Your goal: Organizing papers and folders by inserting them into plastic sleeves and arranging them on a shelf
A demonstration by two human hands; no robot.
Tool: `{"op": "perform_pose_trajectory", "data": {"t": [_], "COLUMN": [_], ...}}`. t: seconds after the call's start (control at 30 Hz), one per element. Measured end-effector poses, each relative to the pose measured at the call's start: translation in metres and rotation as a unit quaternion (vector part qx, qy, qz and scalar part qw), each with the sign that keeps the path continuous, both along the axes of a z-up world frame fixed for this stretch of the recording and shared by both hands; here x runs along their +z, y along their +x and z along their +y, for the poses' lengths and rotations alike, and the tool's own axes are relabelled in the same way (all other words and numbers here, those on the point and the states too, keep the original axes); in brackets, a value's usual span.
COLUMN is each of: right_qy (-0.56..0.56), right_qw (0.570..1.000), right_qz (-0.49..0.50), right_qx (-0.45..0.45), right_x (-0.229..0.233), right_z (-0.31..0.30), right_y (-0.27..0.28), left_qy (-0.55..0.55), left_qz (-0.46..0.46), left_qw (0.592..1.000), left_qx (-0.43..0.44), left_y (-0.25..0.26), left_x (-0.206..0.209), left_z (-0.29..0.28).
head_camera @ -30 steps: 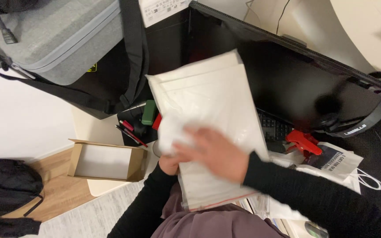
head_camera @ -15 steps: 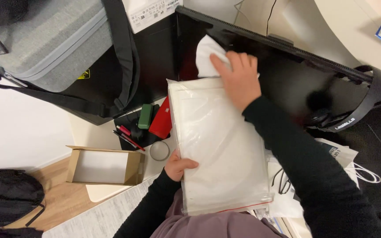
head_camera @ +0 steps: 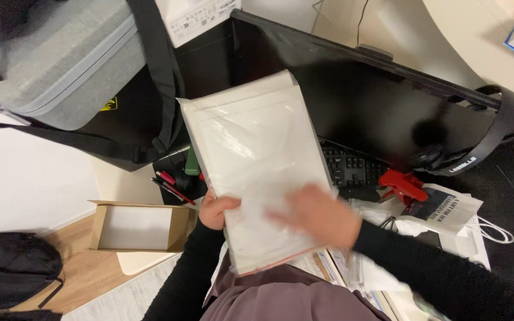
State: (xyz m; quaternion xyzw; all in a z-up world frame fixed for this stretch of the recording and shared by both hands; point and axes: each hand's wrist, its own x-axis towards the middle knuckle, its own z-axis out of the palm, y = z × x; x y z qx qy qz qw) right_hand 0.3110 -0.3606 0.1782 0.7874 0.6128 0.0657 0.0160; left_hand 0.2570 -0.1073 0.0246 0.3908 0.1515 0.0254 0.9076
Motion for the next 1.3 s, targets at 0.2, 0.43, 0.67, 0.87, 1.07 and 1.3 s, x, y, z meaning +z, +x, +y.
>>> {"op": "perform_pose_trajectory", "data": {"t": [0.2, 0.43, 0.67, 0.87, 1.07, 1.3], "right_qy": [0.282, 0.490, 0.426, 0.366, 0.358, 0.242], "right_qw": [0.880, 0.393, 0.632, 0.866, 0.911, 0.966], "right_qz": [0.107, 0.688, 0.494, 0.057, -0.161, -0.059], "right_qx": [-0.366, -0.363, -0.420, -0.337, -0.128, -0.068], "right_x": [-0.014, 0.005, 0.050, 0.023, 0.015, 0.017], "right_z": [-0.055, -0.029, -0.027, 0.027, 0.044, 0.038], "right_y": [0.102, 0.042, 0.024, -0.004, -0.025, -0.034], "left_qy": [-0.022, -0.038, 0.314, 0.064, -0.245, -0.332], "left_qz": [-0.025, -0.079, -0.040, -0.139, 0.138, 0.103], "left_qw": [0.999, 0.984, 0.943, 0.979, 0.958, 0.936], "left_qx": [-0.030, -0.152, -0.102, -0.135, 0.061, 0.062], "left_y": [-0.001, 0.017, 0.027, -0.001, 0.000, 0.003], "left_x": [0.001, -0.018, 0.101, 0.109, 0.120, 0.112], "left_z": [0.001, 0.000, -0.042, -0.108, -0.095, -0.053]}}
